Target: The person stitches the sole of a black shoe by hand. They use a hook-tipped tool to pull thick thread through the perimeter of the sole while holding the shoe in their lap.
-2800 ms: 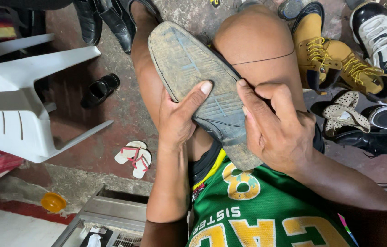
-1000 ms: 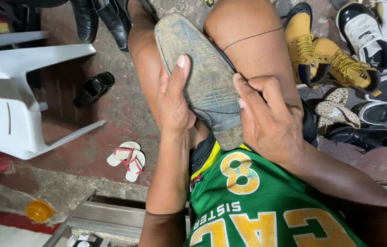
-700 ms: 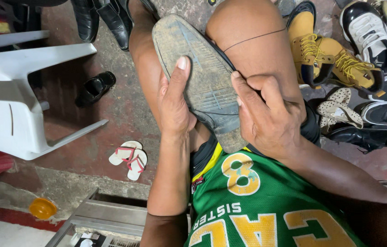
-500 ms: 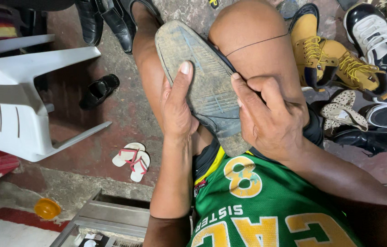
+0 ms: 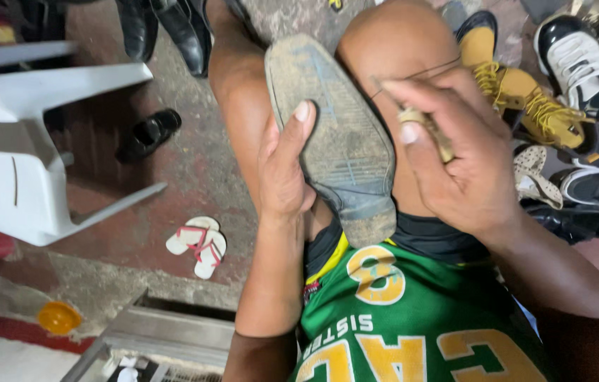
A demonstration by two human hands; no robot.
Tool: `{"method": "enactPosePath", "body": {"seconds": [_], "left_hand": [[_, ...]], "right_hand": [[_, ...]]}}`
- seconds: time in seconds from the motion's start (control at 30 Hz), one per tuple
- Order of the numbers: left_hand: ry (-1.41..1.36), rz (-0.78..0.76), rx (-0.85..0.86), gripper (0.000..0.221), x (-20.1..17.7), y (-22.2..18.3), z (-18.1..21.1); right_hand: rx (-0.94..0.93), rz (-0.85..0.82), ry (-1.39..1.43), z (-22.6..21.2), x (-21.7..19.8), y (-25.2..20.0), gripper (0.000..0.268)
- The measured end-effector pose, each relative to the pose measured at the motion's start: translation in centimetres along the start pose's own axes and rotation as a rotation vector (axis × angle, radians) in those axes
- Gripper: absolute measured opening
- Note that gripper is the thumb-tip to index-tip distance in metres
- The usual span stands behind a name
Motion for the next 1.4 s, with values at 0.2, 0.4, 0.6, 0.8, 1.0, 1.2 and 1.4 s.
{"method": "enactPosePath", "body": {"seconds": [0.2,0.4,0.6,0.8,1.0,1.2,1.4], "left_hand": [[-0.024,-0.02,0.015,0.065,0.3,-0.3,0.6],[-0.033,-0.029,0.029,0.061,1.3,-0.7,1.1],[-0.025,-0.032,0.06,0.057,1.8,-0.8,1.2],[0.032,-0.063,0.088,0.058,1.7,-0.9,1.1],[0.03,-0.011,0.085,0.062,2.1,-0.9,1.2],[0.0,-0.007,0.068,0.059,1.9,-0.8,1.4],[0.017,0.014,0.076,0.057,2.0,-0.7,1.7]], "right_hand": [[-0.006,-0.003,-0.205,-1.0,-0.2,-3.1,0.035],[0.015,-0.045,-0.308,-1.0,0.8,-4.8,0.036],[-0.058,-0.031,-0.339,-1.0,0.9,-4.9,0.035],[-0.065,-0.044,-0.429,-1.6,1.4,-4.5,0.035],[-0.117,-0.015,-0.495,-1.3,2.0,-3.4,0.032],[-0.148,-0.013,-0.494,-0.9,2.4,-3.0,0.032],[-0.189,0.004,-0.496,-0.6,2.5,-2.6,0.032]]}}
Point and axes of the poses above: each hand's wrist, its own y-axis towards the middle knuckle, its own x-axis out of the palm, z = x × y, the point moved 3 cm from there along y, towards the middle knuckle, and after that the axes turned 6 degrees about -x, right-handed, at the moved point
